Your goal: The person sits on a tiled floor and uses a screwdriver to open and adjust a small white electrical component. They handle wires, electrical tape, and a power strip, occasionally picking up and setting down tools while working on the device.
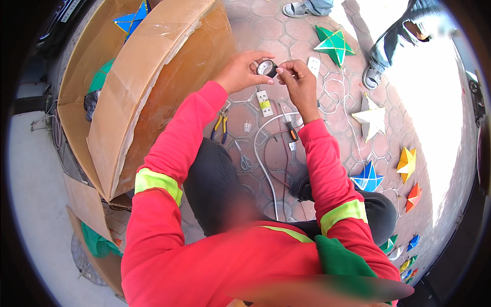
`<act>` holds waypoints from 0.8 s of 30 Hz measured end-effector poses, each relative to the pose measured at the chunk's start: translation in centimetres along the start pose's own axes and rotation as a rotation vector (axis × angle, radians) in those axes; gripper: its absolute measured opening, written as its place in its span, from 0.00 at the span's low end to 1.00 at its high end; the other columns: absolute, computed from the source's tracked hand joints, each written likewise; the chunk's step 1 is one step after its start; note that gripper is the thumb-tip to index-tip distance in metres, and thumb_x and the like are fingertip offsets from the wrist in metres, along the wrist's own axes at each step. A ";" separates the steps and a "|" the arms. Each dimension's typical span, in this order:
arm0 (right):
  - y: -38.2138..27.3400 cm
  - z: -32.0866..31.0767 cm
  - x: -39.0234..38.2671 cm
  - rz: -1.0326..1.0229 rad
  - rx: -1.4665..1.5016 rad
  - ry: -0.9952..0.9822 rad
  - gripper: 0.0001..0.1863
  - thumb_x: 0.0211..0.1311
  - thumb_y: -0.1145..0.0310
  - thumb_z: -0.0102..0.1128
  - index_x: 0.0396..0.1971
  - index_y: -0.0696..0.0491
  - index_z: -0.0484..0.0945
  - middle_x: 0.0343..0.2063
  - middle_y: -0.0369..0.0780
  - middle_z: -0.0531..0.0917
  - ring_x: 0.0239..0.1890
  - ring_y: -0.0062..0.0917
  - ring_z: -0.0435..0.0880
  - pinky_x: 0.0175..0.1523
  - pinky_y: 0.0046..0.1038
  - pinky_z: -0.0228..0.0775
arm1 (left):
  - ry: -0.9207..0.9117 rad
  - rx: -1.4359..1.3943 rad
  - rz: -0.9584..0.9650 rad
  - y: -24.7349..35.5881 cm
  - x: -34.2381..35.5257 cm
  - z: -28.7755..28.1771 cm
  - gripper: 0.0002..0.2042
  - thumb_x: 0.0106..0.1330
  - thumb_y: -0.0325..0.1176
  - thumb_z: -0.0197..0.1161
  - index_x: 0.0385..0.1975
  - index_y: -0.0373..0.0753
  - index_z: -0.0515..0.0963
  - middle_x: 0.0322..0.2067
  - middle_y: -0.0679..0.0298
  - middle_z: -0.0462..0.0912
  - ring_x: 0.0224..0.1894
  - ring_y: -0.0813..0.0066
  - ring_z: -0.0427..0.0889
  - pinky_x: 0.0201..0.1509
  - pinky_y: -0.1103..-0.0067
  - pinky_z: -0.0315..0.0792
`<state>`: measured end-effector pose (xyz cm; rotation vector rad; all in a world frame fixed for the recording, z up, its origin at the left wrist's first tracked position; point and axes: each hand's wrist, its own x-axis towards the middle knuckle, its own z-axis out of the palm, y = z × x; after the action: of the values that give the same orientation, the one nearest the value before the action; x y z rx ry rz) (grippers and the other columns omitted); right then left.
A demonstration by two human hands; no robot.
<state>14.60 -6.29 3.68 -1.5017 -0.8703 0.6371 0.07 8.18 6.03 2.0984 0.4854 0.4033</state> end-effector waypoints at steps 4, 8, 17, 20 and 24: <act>-2.2 -1.5 1.6 -0.231 -0.156 0.068 0.04 0.69 0.75 0.62 0.39 0.59 0.78 0.33 0.37 0.81 0.29 0.18 0.82 0.35 0.21 0.76 | -0.002 -0.087 -0.110 2.8 2.0 0.0 0.23 0.56 0.40 0.81 0.48 0.36 0.83 0.31 0.70 0.81 0.31 0.85 0.76 0.36 0.85 0.74; -4.4 -3.0 3.5 -0.489 -0.342 0.165 0.03 0.69 0.77 0.60 0.38 0.60 0.77 0.35 0.39 0.80 0.30 0.21 0.83 0.34 0.23 0.77 | 0.076 -0.183 -0.182 4.6 4.0 0.9 0.18 0.59 0.42 0.79 0.36 0.34 0.81 0.30 0.69 0.81 0.30 0.85 0.79 0.35 0.84 0.74; -10.5 -7.2 8.0 -0.449 -0.327 0.220 0.05 0.67 0.74 0.63 0.36 0.60 0.79 0.30 0.38 0.82 0.29 0.20 0.83 0.35 0.23 0.75 | 0.163 -0.595 -0.085 9.0 8.6 1.3 0.28 0.62 0.40 0.76 0.56 0.32 0.75 0.36 0.61 0.85 0.30 0.78 0.86 0.30 0.82 0.78; -12.5 -8.5 9.3 -0.524 -0.361 0.225 0.06 0.67 0.73 0.64 0.37 0.60 0.80 0.29 0.38 0.83 0.29 0.20 0.83 0.35 0.22 0.74 | 0.088 -0.615 0.000 10.9 10.0 1.2 0.32 0.61 0.37 0.77 0.62 0.31 0.72 0.38 0.61 0.85 0.32 0.78 0.87 0.33 0.81 0.79; -14.5 -10.4 10.5 -0.672 -0.567 0.231 0.06 0.67 0.72 0.64 0.37 0.60 0.80 0.29 0.38 0.84 0.30 0.20 0.85 0.36 0.23 0.76 | 0.033 -0.493 0.102 12.2 11.1 1.4 0.33 0.59 0.35 0.78 0.63 0.31 0.72 0.39 0.61 0.85 0.37 0.78 0.86 0.40 0.82 0.78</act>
<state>26.67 -3.81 20.33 -1.5901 -1.3484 -0.2994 12.60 6.43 16.71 1.6438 0.2633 0.5551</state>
